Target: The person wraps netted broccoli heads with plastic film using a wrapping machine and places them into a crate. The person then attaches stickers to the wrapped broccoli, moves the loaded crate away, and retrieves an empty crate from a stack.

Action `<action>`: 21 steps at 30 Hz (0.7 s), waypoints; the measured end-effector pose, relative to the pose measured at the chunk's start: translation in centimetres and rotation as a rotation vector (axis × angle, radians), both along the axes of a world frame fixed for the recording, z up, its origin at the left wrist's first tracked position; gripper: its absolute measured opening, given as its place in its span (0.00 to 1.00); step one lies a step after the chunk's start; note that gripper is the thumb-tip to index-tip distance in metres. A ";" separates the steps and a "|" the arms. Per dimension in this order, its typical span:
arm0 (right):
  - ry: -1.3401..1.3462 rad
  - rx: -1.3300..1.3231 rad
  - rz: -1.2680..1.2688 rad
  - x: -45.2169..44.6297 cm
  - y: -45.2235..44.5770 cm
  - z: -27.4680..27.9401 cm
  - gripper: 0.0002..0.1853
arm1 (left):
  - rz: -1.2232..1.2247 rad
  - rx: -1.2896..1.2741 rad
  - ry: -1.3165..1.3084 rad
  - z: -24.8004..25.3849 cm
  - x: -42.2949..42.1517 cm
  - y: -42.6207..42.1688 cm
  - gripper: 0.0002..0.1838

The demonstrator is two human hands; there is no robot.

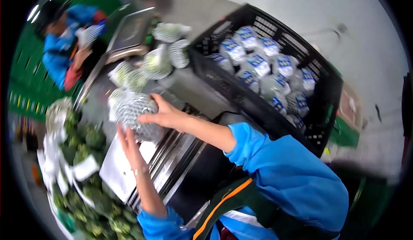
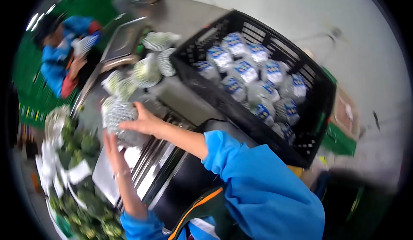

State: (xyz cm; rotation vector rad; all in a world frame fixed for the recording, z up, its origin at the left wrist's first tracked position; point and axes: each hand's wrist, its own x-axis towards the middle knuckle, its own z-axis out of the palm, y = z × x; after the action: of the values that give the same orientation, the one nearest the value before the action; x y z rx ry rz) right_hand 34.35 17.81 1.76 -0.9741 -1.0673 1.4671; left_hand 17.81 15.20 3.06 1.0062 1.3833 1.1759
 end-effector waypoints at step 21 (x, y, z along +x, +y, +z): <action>-0.113 -0.614 -1.093 40.8 -22.5 -7.1 0.40 | -0.601 0.571 0.490 6.6 8.7 -7.6 0.14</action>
State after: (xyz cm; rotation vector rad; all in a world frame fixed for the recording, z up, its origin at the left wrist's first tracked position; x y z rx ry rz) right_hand 75.16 -4.64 -5.31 -1.7119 -0.0083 0.7836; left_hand 26.48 7.60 9.62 2.0563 0.9726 0.8971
